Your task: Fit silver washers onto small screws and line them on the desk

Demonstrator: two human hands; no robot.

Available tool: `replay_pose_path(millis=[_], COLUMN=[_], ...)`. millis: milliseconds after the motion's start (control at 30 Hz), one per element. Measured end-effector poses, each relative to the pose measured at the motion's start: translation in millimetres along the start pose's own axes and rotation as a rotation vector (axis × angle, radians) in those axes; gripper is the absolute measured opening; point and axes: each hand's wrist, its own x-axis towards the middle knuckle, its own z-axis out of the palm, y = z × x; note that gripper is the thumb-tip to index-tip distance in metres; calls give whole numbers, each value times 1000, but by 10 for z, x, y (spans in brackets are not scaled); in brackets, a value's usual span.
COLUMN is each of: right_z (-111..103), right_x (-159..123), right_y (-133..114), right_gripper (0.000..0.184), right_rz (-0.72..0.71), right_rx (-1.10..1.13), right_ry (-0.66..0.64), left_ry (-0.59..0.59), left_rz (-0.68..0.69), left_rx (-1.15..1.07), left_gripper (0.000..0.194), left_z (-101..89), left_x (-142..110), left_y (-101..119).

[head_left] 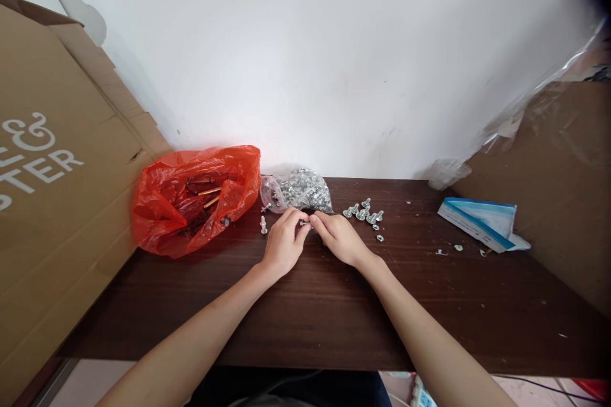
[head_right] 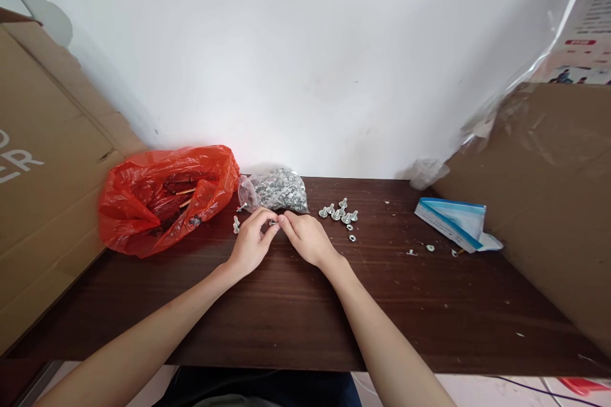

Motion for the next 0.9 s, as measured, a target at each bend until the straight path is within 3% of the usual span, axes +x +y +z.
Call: replay_pose_path(millis=[233,567,900], right_z=[-44,-58,-25], right_x=[-14,-16,-3], right_y=[-11,-30,31], right_gripper=[45,23,40], right_rz=[28,20,6], right_rx=[61,33,-24], right_ry=[4,8,18], left_ry=[0,28,-14], left_rz=[-19,-74,-14], left_rx=[-44,-75,-68], left_gripper=[7,8,9], left_z=[16,21,9], left_x=[10,20,13], left_y=[-8,-39,-8])
